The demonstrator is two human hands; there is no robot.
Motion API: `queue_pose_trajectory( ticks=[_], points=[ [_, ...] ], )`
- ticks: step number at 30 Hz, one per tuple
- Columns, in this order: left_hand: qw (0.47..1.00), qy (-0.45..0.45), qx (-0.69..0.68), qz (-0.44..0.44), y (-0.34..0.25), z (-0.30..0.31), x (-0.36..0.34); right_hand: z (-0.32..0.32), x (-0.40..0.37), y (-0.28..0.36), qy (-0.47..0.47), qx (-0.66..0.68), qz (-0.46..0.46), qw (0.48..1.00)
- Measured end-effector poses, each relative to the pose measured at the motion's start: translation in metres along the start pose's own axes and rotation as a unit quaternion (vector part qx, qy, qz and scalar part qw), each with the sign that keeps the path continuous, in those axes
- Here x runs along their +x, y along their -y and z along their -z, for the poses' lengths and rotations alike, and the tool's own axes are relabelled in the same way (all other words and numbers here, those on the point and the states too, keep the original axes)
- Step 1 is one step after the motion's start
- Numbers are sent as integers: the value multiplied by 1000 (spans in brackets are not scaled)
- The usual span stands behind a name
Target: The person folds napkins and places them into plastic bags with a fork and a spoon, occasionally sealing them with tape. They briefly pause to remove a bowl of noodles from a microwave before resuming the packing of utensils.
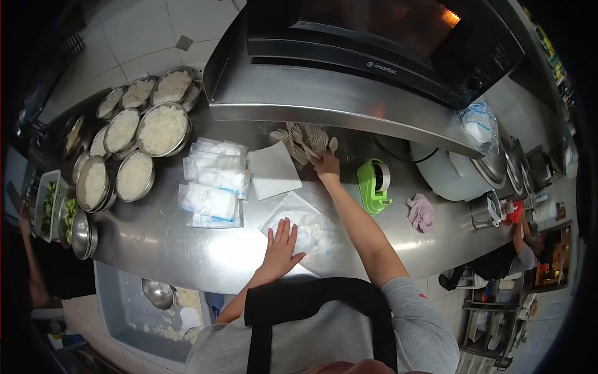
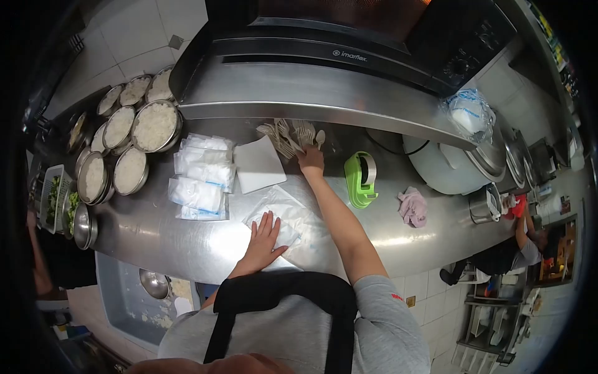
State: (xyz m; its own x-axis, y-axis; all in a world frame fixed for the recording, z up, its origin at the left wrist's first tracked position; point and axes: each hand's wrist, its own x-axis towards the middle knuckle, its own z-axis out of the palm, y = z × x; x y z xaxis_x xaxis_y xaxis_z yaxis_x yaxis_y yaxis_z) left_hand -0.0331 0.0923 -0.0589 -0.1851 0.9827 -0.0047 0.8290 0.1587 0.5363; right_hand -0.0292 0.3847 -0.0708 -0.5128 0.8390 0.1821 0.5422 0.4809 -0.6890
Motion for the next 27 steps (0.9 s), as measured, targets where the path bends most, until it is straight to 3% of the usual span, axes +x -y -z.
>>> queue_pose_trajectory(
  ticks=[2,3,5,6,8,9,11,12,13,16,18,19,21,22,24,25,26,27],
  points=[
    [1000,2,-4,-3,3,4,3,11,-16,-4,5,50,-14,999],
    [996,-35,-83,-7,6,6,7,21,-30,-1,9,95,-27,995],
    [984,-78,-160,-11,11,5,16,43,-69,-4,79,354,-187,913],
    [923,-106,-369,23,12,0,20,53,-95,4,86,384,-193,899],
    [716,-121,-679,108,-1,12,25,64,-148,15,155,406,-169,885],
    [714,-124,-680,110,-5,15,28,66,-168,17,214,399,-139,881],
    [446,-150,-865,175,-10,20,31,72,-185,28,343,308,-104,881],
    [418,-190,-873,167,-3,7,33,68,-178,22,295,232,11,927],
    [422,-194,-870,166,4,-4,32,69,-160,15,228,177,72,955],
    [446,-251,-843,168,0,-5,19,65,-84,2,35,36,6,999],
    [530,-244,-775,243,-22,16,7,39,-41,-31,-33,-74,9,997],
    [529,-262,-770,243,-23,20,0,40,-27,-29,-1,-105,-15,994],
    [475,-210,-842,145,-23,25,-20,35,-12,-24,48,-164,-57,984],
    [496,-216,-833,117,-22,28,-27,34,-8,-24,61,-163,-58,983],
    [491,-269,-815,150,-21,32,-39,24,3,-43,83,-142,-55,985],
    [489,-298,-800,181,-21,33,-45,23,1,-54,74,-111,-25,991],
    [481,-320,-796,179,-21,35,-52,12,0,-76,85,18,-52,995],
    [469,-330,-801,170,-22,38,-60,40,-26,-46,151,182,-144,961]
  ],
)
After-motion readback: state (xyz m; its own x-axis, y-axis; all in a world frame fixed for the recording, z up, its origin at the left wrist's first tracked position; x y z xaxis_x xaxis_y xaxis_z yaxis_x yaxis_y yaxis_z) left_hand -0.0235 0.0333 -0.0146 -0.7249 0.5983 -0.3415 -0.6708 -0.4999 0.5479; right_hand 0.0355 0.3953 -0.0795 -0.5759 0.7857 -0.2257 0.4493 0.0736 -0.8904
